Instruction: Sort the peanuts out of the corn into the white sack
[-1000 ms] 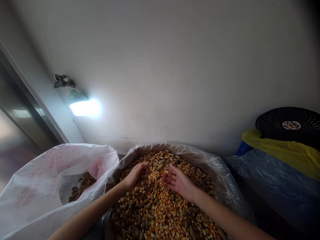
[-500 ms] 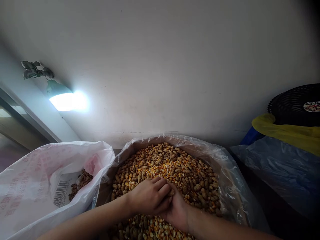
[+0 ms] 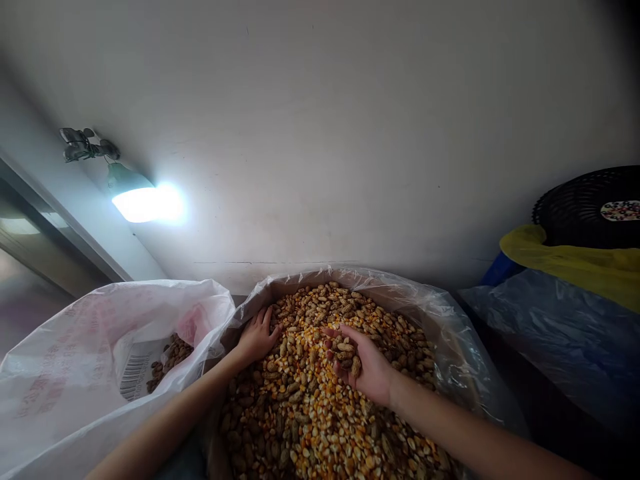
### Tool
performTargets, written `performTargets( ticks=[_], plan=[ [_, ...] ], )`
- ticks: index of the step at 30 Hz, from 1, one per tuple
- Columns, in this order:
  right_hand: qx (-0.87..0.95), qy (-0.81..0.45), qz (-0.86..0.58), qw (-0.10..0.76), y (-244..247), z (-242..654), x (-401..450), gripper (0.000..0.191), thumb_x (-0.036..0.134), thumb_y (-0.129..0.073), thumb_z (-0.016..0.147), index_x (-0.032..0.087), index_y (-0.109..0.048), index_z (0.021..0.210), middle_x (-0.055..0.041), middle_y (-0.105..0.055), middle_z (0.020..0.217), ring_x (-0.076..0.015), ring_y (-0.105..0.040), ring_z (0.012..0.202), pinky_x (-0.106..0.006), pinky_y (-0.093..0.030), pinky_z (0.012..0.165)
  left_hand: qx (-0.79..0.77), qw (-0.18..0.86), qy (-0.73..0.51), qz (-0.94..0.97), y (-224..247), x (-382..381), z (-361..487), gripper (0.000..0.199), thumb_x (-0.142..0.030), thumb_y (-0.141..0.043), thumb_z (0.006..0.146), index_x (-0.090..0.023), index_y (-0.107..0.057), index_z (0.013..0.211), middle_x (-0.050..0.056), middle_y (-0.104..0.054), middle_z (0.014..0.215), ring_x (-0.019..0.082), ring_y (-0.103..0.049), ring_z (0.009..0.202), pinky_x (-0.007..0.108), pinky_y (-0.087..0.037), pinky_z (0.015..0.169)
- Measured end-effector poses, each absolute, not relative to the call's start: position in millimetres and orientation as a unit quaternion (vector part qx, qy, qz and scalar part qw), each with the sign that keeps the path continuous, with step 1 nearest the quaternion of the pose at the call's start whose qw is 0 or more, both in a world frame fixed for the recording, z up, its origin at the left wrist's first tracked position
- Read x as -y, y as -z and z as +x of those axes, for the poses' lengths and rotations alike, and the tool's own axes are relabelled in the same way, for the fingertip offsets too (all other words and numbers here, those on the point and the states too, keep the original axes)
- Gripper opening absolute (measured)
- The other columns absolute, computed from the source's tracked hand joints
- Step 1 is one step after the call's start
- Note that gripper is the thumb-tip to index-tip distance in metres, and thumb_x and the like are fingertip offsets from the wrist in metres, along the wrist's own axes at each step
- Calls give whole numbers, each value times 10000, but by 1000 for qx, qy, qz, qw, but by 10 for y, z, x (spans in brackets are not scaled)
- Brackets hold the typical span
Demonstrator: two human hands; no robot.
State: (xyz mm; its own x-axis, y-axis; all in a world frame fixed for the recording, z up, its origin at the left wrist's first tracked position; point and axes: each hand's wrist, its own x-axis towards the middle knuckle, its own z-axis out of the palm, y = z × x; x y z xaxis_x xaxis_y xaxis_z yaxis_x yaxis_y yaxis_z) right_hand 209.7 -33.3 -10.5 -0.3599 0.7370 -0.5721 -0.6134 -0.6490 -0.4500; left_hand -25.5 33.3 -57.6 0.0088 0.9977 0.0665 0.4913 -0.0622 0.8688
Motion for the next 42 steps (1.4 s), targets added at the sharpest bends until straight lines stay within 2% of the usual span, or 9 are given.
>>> performTargets(
  ticks=[3,6,12,16,22,28,35,42],
  plan=[
    [85,-823,-385,409,105,2116,351,211,311,-509,714,168,-535,867,-7,-569,654,-94,-552,529,-191,-435,420,-633,286,-327,640,619,-338,-257,472,-338,-624,551,-168,-483,968,122,-426,1142,316,-156,1184,383,1,959],
    [90,-825,-382,406,94,2134,350,226,316,-516,708,162,-535,873,-1,-560,624,-97,-548,517,-191,-429,405,-643,269,-298,652,590,-330,-235,447,-375,-612,556,-161,-496,931,137,-464,1070,342,-198,1158,415,-22,948],
    [91,-822,-388,408,88,2136,331,222,309,-522,703,166,-539,871,-2,-562,640,-100,-551,523,-192,-426,403,-628,270,-279,674,595,-311,-248,430,-405,-604,560,-191,-544,928,109,-468,1071,331,-299,1095,409,-110,938],
    [87,-824,-394,398,59,2131,341,219,317,-510,713,163,-542,865,-5,-556,628,-93,-542,505,-188,-419,393,-628,259,-270,682,546,-295,-245,410,-430,-597,566,-198,-576,903,102,-519,980,329,-356,1035,414,-149,925],
    [98,-818,-411,391,71,2149,319,229,324,-515,711,159,-547,866,-11,-559,648,-96,-542,503,-199,-425,400,-588,255,-230,732,437,-244,-188,414,-498,-453,674,-201,-573,935,55,-560,963,243,-468,925,328,-302,848],
    [105,-814,-423,383,98,2144,307,225,323,-518,705,163,-551,858,-7,-555,655,-96,-536,503,-194,-412,385,-577,218,-164,770,454,-212,-145,466,-521,-423,686,-224,-518,1033,52,-477,1086,207,-457,971,298,-331,844],
    [110,-820,-415,379,121,2158,288,216,323,-519,703,168,-551,850,1,-544,632,-91,-532,497,-185,-402,384,-554,195,-224,778,491,-231,-157,257,-392,-451,718,-218,-565,870,37,-508,906,173,-492,855,284,-354,797],
    [107,-821,-413,379,109,2187,271,217,323,-518,702,162,-556,843,0,-541,615,-89,-529,491,-179,-396,382,-540,233,-317,744,384,-226,-94,235,-385,-480,707,-207,-574,830,24,-525,834,158,-488,807,260,-348,776]
  ],
)
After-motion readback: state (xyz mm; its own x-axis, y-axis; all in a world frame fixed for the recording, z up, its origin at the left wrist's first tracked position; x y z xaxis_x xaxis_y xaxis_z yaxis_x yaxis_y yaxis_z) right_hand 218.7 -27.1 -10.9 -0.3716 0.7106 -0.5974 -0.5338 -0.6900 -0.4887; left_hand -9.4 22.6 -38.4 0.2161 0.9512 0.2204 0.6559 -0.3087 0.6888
